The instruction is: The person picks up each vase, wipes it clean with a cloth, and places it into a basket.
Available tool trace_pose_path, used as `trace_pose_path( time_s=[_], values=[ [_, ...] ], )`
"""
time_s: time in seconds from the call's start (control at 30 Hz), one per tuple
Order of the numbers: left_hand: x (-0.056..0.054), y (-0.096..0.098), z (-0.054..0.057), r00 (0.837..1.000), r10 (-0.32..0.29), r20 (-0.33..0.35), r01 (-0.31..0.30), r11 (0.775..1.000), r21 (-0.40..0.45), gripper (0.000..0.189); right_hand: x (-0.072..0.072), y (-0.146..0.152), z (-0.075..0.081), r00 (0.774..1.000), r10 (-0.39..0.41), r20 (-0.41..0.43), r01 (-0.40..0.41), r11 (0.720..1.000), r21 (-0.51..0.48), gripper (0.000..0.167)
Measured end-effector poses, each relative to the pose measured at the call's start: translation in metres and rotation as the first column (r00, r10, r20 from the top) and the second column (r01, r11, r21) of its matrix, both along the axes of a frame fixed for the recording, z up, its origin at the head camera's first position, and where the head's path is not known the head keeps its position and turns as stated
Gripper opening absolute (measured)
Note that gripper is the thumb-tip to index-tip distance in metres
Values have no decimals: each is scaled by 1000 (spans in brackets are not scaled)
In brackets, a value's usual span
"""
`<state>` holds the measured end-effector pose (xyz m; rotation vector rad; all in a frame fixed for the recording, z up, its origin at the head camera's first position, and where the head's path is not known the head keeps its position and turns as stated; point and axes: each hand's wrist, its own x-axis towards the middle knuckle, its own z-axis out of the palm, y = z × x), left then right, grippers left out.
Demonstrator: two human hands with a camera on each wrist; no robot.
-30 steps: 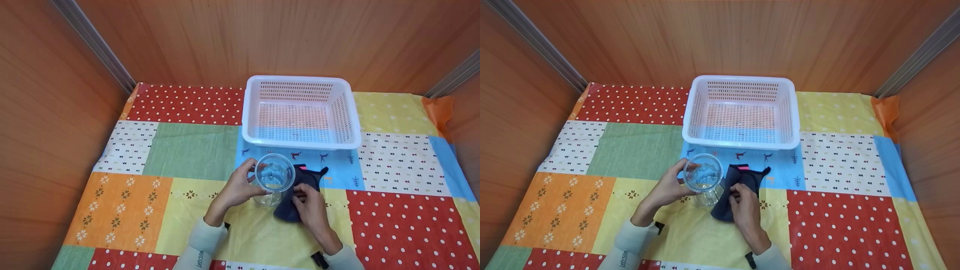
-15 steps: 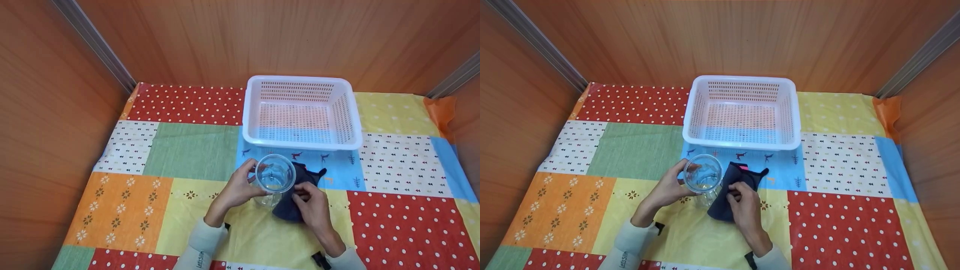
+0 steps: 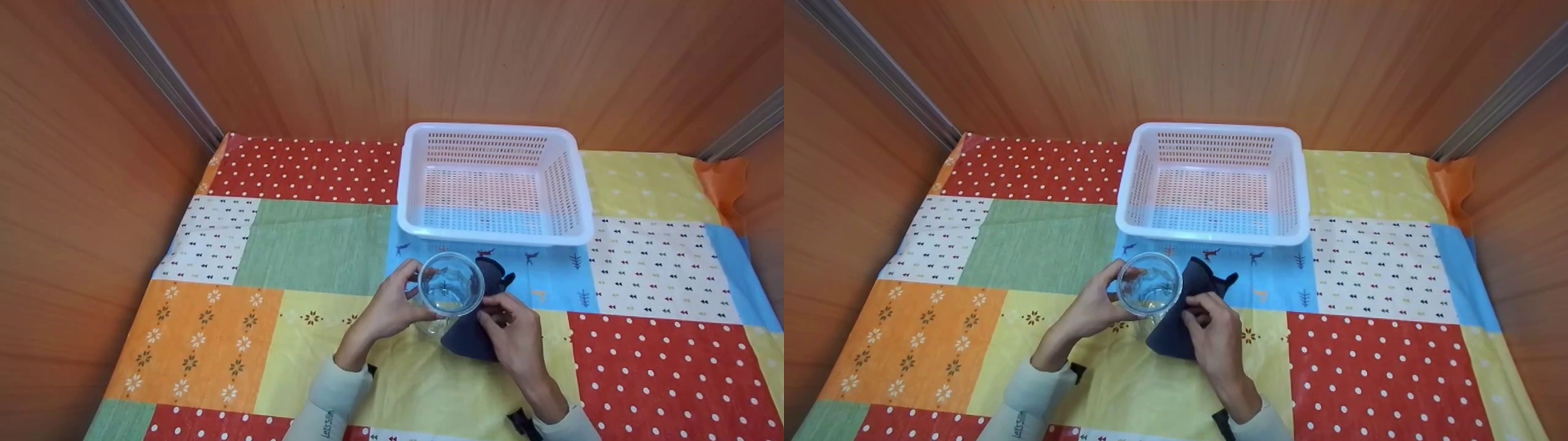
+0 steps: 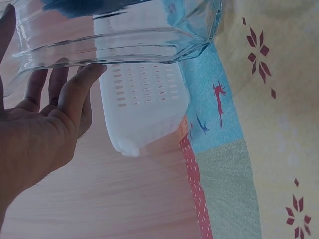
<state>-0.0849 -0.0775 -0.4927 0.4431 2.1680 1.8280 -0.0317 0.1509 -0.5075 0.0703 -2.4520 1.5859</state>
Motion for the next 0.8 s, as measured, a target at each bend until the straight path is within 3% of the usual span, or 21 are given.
trace_pose_path(
  time_s=[0.4, 0.8],
  values=[
    [0, 0, -1, 1000, -5, -7, 5, 1000, 13, 58, 1, 0, 2, 1000, 9, -3, -9, 1000, 16, 22],
    [0, 1, 0, 1000, 14, -4, -14, 1000, 13, 55, -2, 3, -11, 999, 12, 34, -15, 996, 90, 21]
  ],
)
